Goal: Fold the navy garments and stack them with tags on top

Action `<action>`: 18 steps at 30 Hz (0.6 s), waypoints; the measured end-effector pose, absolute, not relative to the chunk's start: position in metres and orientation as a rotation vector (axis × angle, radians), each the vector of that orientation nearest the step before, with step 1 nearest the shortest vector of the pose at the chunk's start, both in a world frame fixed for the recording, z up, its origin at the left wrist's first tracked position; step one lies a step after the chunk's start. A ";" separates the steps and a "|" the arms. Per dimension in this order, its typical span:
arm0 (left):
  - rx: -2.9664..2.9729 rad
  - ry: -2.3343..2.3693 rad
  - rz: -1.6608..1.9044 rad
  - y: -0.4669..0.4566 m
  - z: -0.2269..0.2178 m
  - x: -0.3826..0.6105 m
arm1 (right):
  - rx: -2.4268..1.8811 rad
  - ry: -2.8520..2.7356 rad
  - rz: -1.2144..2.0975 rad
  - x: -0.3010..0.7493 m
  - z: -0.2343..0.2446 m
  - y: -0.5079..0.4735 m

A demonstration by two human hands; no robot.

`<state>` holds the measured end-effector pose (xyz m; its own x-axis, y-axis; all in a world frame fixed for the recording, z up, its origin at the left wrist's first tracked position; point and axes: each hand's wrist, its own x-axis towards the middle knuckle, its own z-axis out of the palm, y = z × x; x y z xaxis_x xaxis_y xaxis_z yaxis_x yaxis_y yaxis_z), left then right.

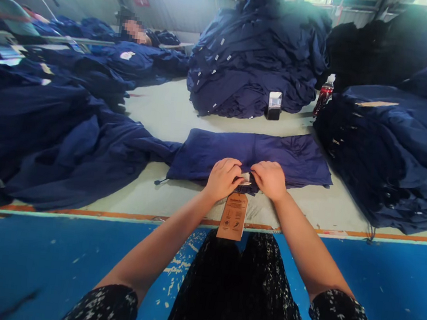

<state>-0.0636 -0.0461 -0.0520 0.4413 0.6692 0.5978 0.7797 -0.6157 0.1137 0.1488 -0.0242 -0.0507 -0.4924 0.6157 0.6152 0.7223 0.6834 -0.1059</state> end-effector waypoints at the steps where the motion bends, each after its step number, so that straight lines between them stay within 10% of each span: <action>1: -2.496 -1.289 -0.923 -0.046 -0.052 -0.063 | -0.998 -2.314 -0.202 0.151 -0.050 -0.025; 18: -2.578 -1.184 -0.793 -0.049 -0.045 -0.076 | -0.930 -2.318 -0.046 0.158 -0.044 -0.031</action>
<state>-0.0757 -0.0494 -0.0452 0.5366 0.6445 0.5447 0.7491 -0.6610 0.0441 0.1575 -0.0312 -0.0438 -0.5505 0.6107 0.5692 0.6328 0.7500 -0.1926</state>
